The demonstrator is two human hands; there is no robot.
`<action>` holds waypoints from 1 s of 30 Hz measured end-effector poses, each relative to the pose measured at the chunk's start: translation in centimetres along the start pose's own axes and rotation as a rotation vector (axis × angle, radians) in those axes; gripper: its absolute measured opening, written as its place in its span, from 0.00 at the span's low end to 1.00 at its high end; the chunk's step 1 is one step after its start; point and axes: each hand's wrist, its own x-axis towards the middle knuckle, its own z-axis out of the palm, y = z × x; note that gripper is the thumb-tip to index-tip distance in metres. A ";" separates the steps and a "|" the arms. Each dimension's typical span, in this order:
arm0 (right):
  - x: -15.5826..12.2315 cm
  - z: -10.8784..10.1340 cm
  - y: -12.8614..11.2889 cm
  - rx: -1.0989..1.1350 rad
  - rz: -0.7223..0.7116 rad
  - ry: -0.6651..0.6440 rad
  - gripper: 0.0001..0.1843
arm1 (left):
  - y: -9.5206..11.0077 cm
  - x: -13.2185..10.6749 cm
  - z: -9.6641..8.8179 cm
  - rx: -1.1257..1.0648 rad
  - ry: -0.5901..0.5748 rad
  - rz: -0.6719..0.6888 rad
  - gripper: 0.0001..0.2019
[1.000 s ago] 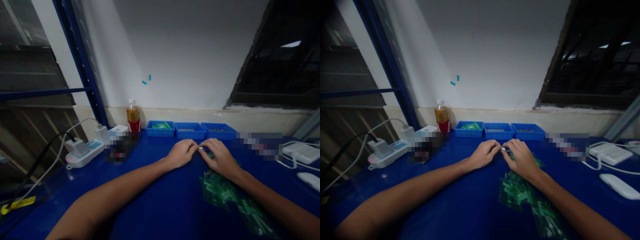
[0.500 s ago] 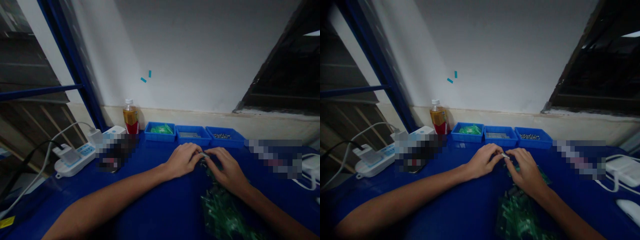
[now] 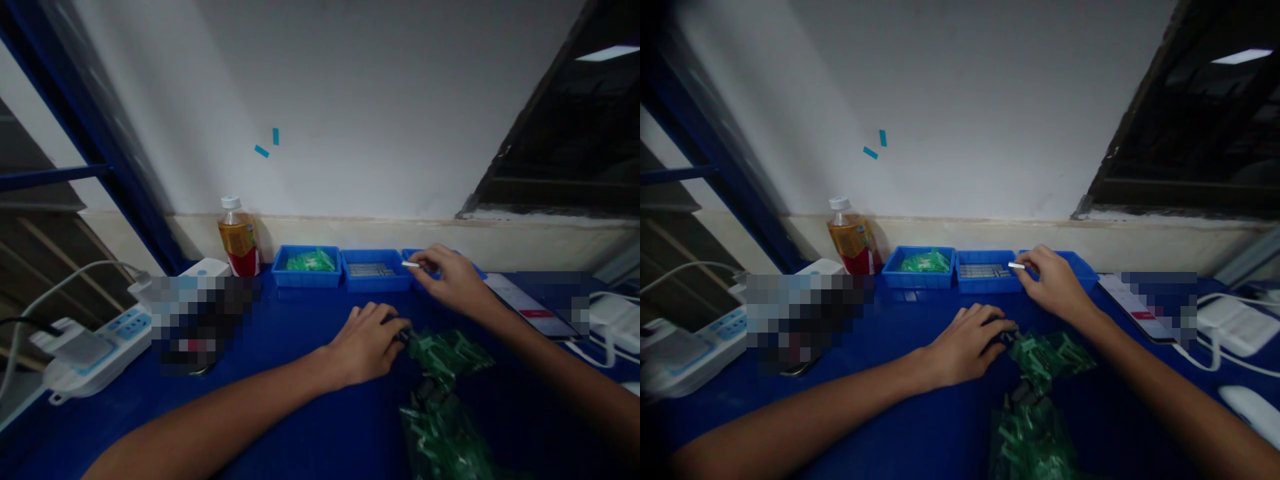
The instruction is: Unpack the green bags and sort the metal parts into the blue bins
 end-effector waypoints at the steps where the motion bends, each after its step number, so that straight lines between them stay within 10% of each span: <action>1: 0.9 0.4 0.5 0.026 0.017 -0.048 0.09 | 0.0 0.0 0.0 0.022 -0.019 0.013 0.18; 13: 5.8 5.1 1.1 0.202 0.092 -0.559 0.07 | 0.0 -0.3 0.0 0.087 0.018 -0.077 0.08; 30: 10.1 4.3 1.1 0.096 0.021 -0.982 0.09 | -0.7 -0.1 -0.3 -0.137 -0.069 -0.141 0.03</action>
